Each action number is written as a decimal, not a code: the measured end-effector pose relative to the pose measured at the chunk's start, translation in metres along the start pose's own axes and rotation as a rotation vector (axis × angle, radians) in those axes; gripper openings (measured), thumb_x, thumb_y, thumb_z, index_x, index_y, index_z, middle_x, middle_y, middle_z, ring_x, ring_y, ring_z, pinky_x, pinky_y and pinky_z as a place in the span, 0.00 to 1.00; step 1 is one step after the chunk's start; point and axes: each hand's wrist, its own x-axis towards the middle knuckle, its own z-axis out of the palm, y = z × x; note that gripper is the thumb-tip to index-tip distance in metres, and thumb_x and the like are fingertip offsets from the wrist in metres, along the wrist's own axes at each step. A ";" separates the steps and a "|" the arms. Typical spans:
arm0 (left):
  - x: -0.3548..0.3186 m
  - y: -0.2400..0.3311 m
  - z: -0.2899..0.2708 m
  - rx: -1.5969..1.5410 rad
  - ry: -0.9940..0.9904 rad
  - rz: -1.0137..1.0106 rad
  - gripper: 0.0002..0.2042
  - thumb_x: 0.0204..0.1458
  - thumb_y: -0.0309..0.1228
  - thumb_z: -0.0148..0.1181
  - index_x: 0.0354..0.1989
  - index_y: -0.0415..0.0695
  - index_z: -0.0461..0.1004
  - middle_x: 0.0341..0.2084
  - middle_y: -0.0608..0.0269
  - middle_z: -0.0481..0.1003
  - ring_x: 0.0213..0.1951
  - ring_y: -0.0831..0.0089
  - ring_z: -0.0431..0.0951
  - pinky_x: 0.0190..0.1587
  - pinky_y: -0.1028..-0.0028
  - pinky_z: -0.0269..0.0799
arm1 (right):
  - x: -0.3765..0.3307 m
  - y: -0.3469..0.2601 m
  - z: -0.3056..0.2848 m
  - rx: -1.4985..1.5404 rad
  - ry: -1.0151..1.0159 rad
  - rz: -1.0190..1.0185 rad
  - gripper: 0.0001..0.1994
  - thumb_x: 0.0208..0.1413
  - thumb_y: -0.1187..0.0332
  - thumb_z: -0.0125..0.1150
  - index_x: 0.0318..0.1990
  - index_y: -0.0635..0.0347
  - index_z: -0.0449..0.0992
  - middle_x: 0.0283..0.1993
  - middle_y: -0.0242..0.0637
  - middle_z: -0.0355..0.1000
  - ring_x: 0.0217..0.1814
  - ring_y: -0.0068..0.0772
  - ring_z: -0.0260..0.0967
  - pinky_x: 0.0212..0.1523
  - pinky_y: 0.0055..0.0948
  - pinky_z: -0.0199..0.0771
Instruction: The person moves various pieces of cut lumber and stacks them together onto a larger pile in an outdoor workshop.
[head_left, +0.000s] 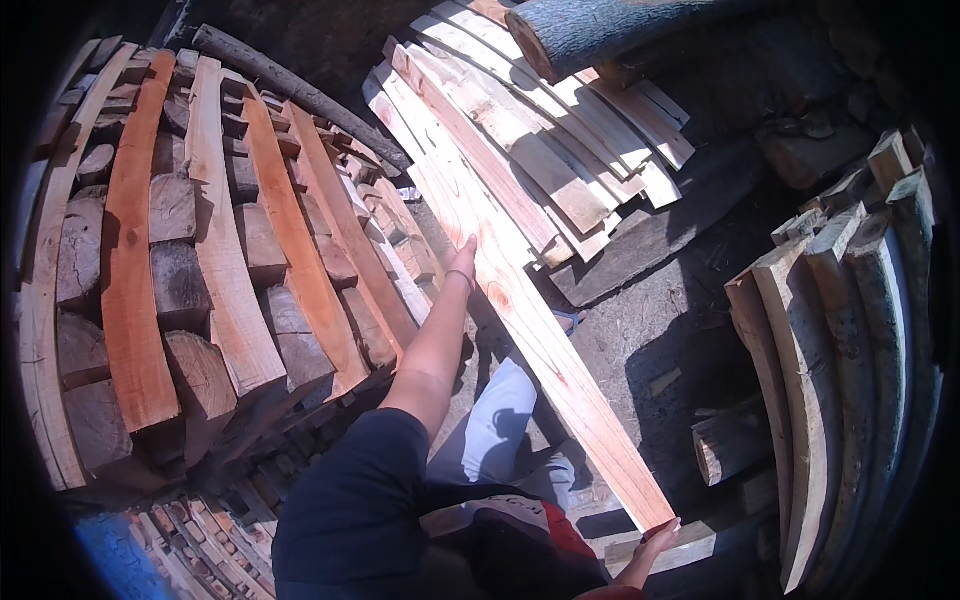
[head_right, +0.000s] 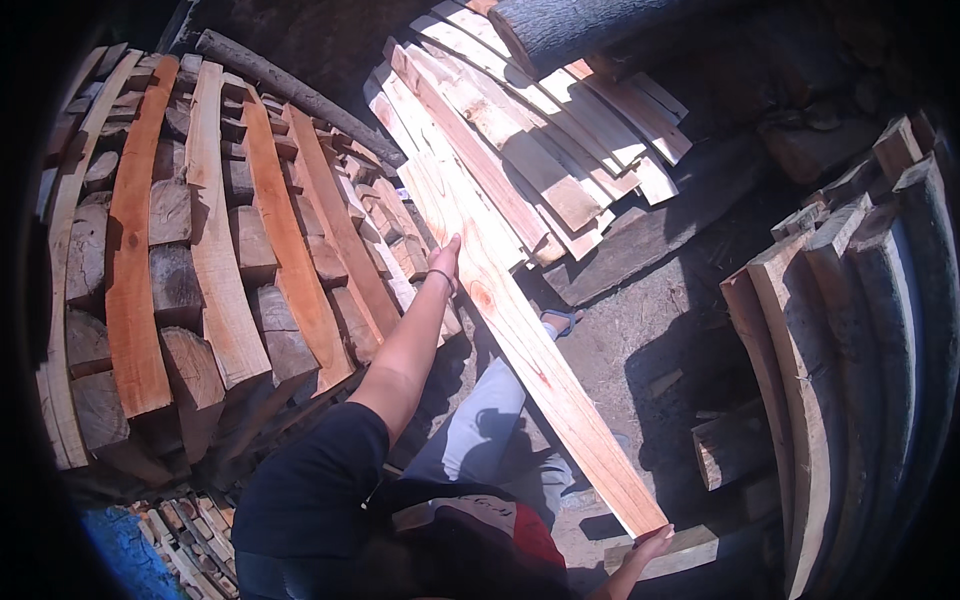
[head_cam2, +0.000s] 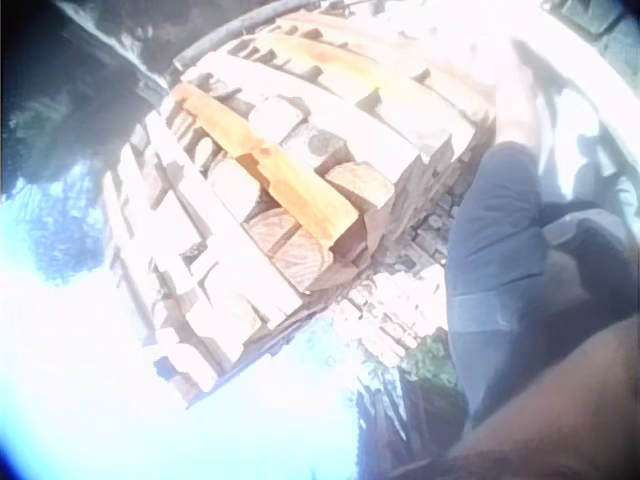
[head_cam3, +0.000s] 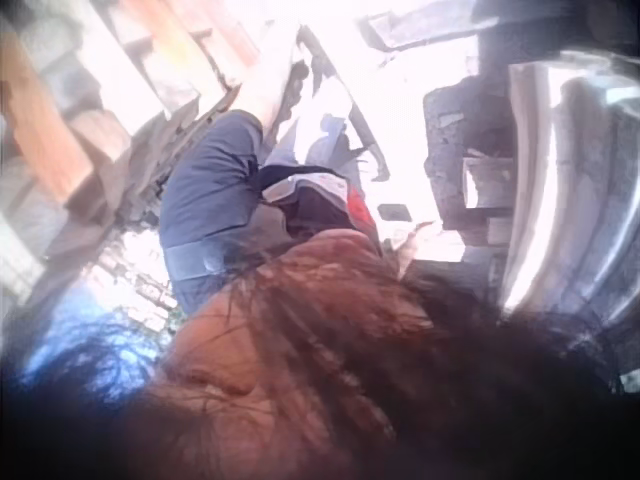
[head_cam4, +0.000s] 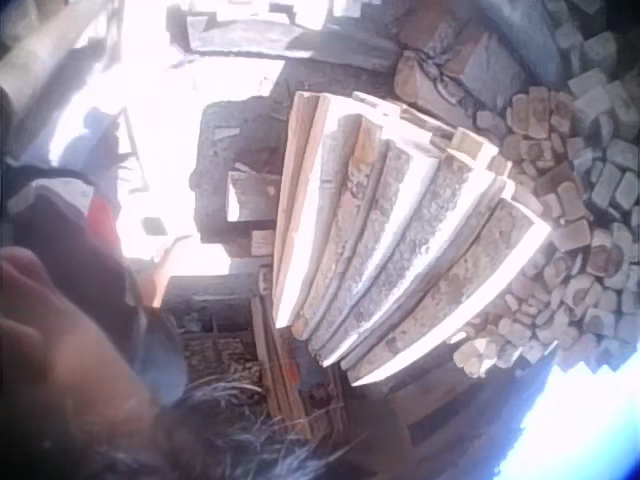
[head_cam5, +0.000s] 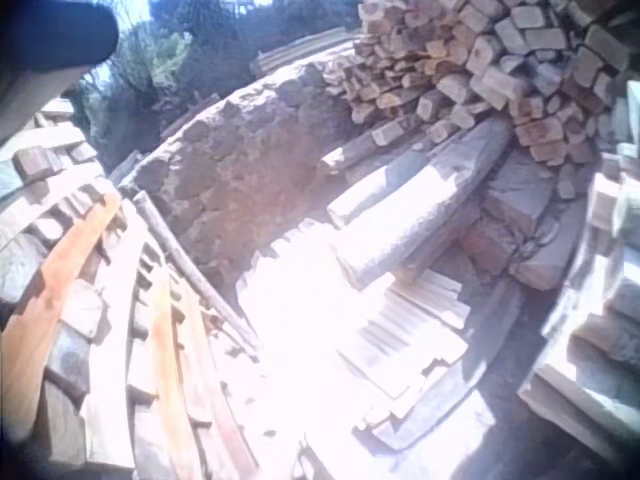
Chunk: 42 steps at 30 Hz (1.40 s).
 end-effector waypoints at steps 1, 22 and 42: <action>0.037 0.044 0.000 -0.117 -0.144 0.019 0.21 0.51 0.30 0.57 0.50 0.32 0.62 0.44 0.56 0.71 0.45 0.70 0.72 0.49 0.74 0.65 | -0.025 -0.038 0.063 -0.048 0.008 0.057 0.26 0.58 0.47 0.45 0.51 0.62 0.62 0.50 0.43 0.65 0.49 0.38 0.66 0.42 0.36 0.70; -0.124 -0.020 0.016 0.422 -0.518 -0.345 0.35 0.51 0.63 0.39 0.58 0.47 0.55 0.54 0.61 0.62 0.49 0.70 0.65 0.46 0.62 0.61 | -0.145 -0.120 0.438 -0.044 -0.931 -0.351 0.12 0.56 0.66 0.52 0.45 0.62 0.69 0.37 0.32 0.70 0.36 0.20 0.66 0.38 0.21 0.66; -0.396 -0.200 0.025 1.638 -1.093 0.078 0.17 0.52 0.41 0.53 0.46 0.44 0.68 0.36 0.60 0.73 0.31 0.69 0.74 0.26 0.69 0.69 | 0.078 0.026 -0.295 1.374 -0.045 0.035 0.15 0.55 0.58 0.46 0.48 0.50 0.65 0.43 0.31 0.68 0.42 0.29 0.64 0.43 0.33 0.63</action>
